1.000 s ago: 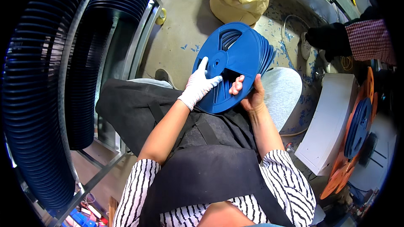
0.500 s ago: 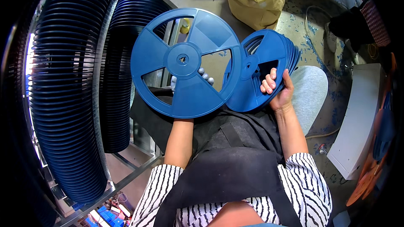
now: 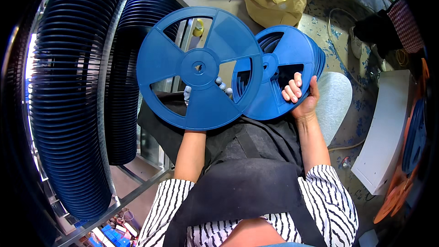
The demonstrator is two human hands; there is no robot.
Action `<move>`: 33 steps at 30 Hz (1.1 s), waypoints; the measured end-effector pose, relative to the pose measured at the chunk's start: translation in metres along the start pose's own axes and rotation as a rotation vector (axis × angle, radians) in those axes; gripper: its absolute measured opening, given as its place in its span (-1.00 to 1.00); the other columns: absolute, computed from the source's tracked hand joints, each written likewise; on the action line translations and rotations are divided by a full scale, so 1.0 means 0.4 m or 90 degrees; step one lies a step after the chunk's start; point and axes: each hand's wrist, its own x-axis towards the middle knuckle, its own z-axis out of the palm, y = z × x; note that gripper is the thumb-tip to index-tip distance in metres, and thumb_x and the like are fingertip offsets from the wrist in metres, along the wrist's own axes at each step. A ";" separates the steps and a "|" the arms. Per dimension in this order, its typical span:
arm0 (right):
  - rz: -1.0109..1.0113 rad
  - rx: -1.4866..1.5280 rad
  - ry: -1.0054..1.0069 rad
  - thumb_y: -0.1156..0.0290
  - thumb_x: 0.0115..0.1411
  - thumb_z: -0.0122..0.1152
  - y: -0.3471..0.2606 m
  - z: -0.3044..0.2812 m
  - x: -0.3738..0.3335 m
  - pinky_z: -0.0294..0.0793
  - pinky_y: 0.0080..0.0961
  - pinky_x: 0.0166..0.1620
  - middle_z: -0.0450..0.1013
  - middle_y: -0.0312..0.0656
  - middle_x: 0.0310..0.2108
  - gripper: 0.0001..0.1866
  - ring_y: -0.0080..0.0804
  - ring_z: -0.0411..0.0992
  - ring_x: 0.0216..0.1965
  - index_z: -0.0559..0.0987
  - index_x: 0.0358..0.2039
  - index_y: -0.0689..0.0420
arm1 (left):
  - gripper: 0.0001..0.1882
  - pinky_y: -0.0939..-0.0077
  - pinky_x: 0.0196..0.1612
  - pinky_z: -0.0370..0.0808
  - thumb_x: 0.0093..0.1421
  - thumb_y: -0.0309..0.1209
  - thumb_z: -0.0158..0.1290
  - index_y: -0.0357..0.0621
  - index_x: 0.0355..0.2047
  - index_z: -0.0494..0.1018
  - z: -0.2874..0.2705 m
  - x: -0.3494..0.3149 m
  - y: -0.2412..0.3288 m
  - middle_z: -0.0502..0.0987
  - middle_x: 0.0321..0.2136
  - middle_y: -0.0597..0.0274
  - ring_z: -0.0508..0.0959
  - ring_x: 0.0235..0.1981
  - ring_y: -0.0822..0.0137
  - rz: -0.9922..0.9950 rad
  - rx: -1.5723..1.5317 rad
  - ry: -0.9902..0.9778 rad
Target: The person picks up blue plastic reels from a rack and a nearby pile, then stacks them into a neat pile. They handle the reels one at a time, occasionally separating them before stacking. The task continues with repeated pick-and-stack motions until the end of the clip.
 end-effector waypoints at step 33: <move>0.007 -0.078 -0.078 -0.28 0.18 0.07 0.000 0.018 0.010 0.34 -0.55 -0.42 0.27 -0.39 -0.74 -0.42 -0.58 0.24 -0.71 0.33 -0.50 0.05 | -0.31 0.42 0.00 0.48 0.24 -0.16 0.09 -0.22 0.27 0.17 -0.163 0.090 0.048 0.47 0.00 0.04 0.52 -0.12 0.27 0.056 0.545 0.363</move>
